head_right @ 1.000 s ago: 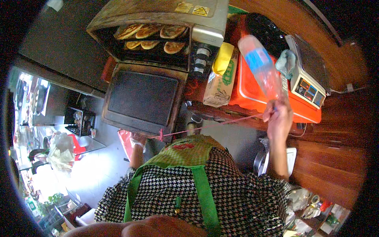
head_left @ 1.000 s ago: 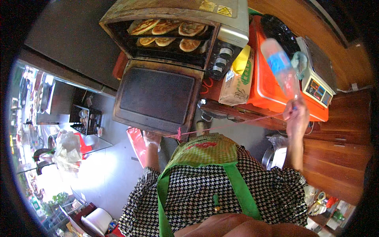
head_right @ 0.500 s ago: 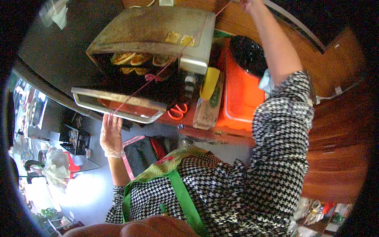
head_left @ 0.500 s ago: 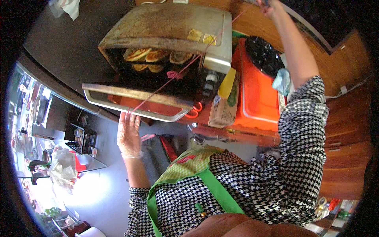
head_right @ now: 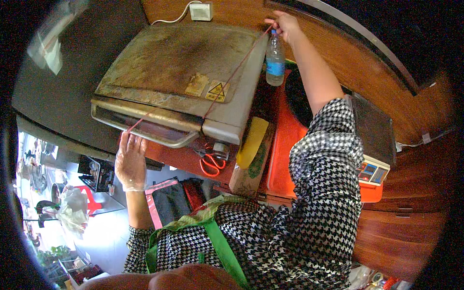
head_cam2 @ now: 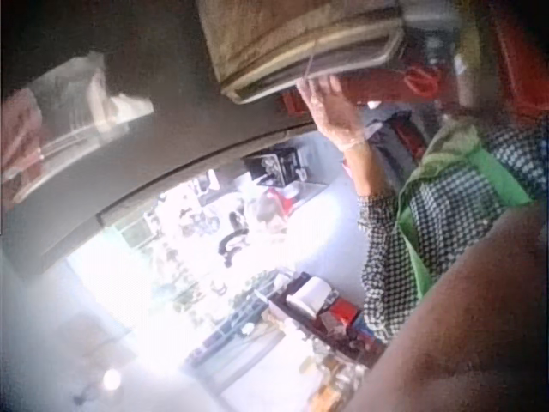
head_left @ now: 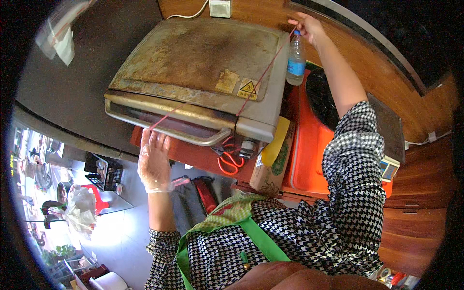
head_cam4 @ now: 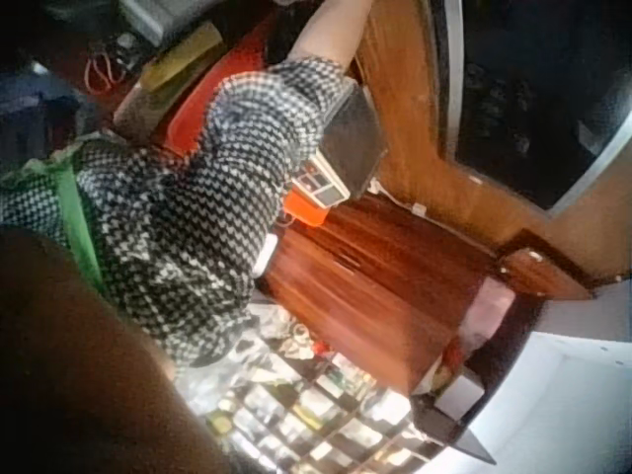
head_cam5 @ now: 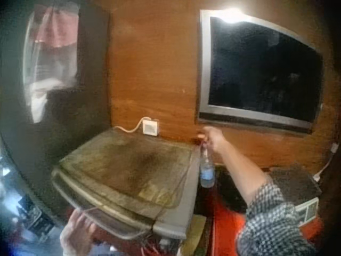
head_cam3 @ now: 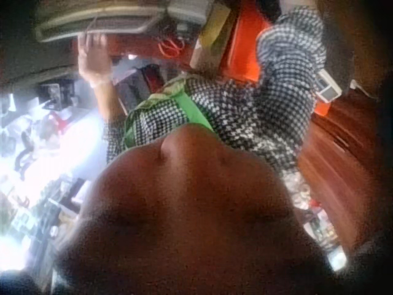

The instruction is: The person packs a crumbly food mixture into plastic bags, forms it into blocks, and places them on a tray. They then open a sandwich press, remove cooked flatbreads, and wipe the press surface with a cloth. Finally, they cut a block of the mixture on a cutting board and pack it into a bag.

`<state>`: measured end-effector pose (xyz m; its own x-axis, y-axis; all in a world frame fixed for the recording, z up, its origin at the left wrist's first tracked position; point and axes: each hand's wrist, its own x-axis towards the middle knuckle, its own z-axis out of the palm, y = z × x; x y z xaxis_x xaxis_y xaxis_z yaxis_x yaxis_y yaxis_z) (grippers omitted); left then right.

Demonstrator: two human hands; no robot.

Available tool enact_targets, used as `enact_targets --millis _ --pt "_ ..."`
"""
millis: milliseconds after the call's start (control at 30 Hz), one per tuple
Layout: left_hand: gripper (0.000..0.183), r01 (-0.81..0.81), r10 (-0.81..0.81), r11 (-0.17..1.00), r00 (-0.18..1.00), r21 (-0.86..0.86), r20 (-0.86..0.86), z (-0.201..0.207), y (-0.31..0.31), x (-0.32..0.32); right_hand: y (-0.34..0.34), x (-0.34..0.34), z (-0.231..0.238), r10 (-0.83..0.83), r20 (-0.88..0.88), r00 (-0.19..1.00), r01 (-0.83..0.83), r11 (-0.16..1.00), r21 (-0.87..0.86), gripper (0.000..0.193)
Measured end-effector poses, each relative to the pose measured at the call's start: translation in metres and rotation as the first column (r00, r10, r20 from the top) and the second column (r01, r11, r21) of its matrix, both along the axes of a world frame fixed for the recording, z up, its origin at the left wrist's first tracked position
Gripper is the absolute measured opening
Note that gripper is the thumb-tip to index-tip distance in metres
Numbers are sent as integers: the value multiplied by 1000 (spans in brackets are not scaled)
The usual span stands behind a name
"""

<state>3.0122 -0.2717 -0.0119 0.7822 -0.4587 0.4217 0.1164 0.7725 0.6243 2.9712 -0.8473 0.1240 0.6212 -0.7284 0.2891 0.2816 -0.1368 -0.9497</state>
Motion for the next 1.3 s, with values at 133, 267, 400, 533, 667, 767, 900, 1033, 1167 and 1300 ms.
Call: enact_targets --millis 133,267,400,533,667,767,900,1033,1167,1300 --pt "74 61 -66 995 996 -79 -67 -1 17 -15 14 -36 -18 -311 -164 936 124 729 -673 19" --pt "78 -84 83 996 996 40 36 -2 37 -31 8 -52 -14 -607 -405 684 -79 491 -868 36" --pt "85 -133 130 986 991 103 35 -3 50 -33 -6 -32 3 -204 -360 910 -133 680 -721 37" --pt "82 -78 74 994 995 74 61 0 45 -19 -30 -13 27 -301 -345 889 -90 624 -776 35" --pt "81 -58 53 994 997 94 57 12 35 -10 -51 -9 30 -389 -421 820 -102 624 -775 41" --pt "78 -14 7 995 998 98 69 20 30 -11 -61 -9 21 -463 -339 819 -26 561 -827 33" --pt "80 21 -27 992 999 122 47 27 23 -13 -75 -20 12 -365 -443 819 -99 670 -735 7" --pt "83 4 -13 990 998 140 61 33 16 -31 -95 -55 5 -3 -544 839 -317 811 -492 18" --pt "81 91 -59 964 990 251 -131 24 -17 -73 -140 -115 -12 -148 -731 666 -308 838 -450 20" --pt "73 16 -8 991 998 130 -65 -8 -97 -106 -230 -156 -16 72 -664 744 -479 750 -456 43"
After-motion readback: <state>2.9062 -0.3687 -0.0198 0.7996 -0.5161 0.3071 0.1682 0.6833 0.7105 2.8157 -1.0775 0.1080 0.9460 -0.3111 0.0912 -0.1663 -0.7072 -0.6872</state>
